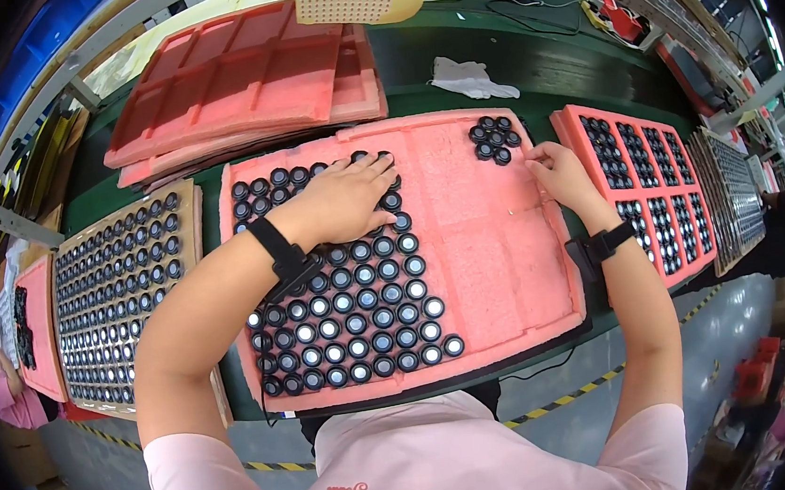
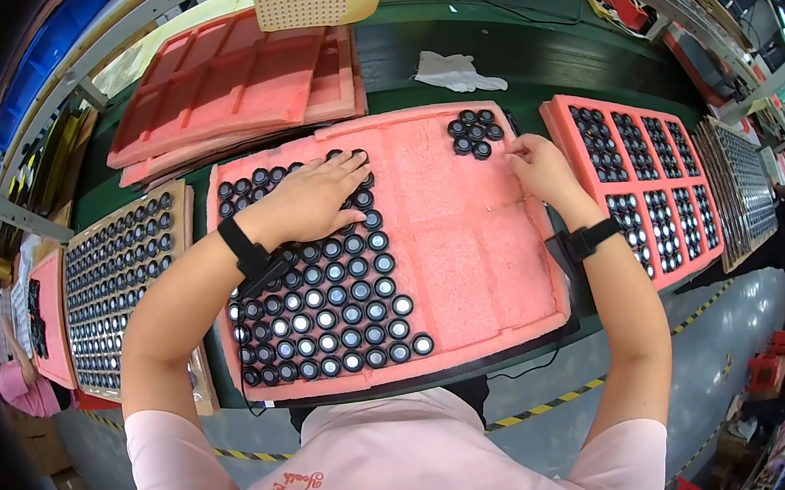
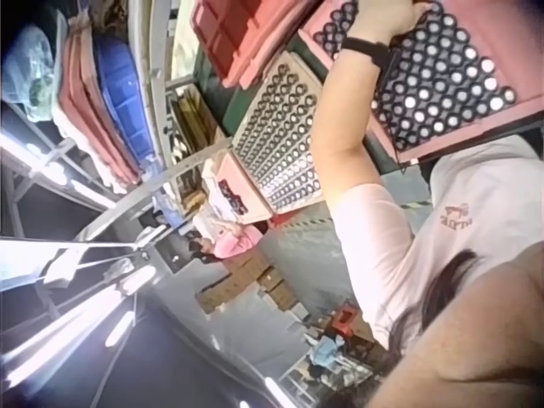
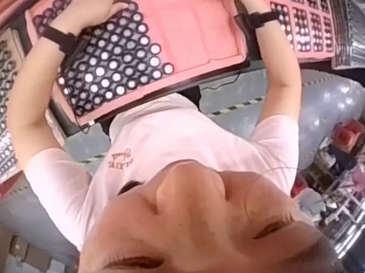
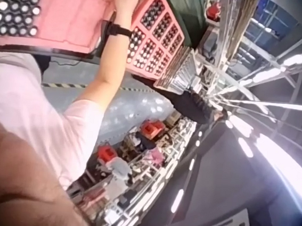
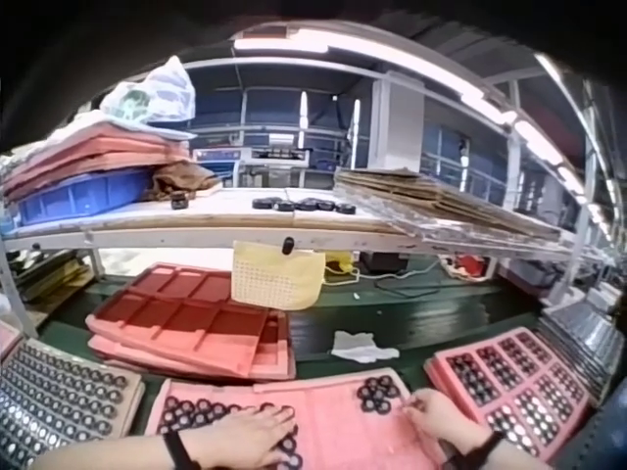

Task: The person picks up two sensors from a tray, turns them over to show different sides, and places them back onto the tray. This process is repeated for several pairs of sensors, with the person occasionally moving a sensor from one tray to another.

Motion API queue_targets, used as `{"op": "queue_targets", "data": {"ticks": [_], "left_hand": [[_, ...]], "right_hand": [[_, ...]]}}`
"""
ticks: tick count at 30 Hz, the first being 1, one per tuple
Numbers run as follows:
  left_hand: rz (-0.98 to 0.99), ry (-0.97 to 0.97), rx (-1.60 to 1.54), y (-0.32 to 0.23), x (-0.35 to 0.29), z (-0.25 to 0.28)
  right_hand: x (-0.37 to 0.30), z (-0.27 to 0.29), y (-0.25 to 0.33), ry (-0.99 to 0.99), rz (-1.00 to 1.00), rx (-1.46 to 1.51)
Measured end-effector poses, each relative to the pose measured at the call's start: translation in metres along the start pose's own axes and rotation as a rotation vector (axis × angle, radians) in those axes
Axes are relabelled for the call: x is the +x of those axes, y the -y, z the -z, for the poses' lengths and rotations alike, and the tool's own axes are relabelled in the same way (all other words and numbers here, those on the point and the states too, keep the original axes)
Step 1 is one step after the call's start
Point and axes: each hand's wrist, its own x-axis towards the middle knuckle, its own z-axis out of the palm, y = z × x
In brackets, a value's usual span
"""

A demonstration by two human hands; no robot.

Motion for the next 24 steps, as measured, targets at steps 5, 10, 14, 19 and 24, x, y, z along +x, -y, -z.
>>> {"op": "queue_targets", "data": {"ticks": [5,10,14,19,24], "left_hand": [[-0.002,-0.013,-0.009,0.000,0.000,-0.002],[0.000,-0.108,-0.153,-0.019,-0.015,0.019],[-0.049,-0.269,-0.473,-0.051,-0.041,0.054],[0.085,-0.512,-0.842,-0.076,-0.098,0.063],[0.263,-0.783,-1.025,-0.096,-0.119,0.040]], "right_hand": [[0.018,-0.017,0.011,-0.029,0.057,-0.038],[0.026,-0.026,0.020,-0.003,-0.043,-0.182],[0.019,-0.023,0.025,-0.014,-0.008,-0.090],[-0.002,-0.028,0.047,0.009,0.054,0.298],[-0.073,-0.029,0.136,0.349,0.061,1.032]]}}
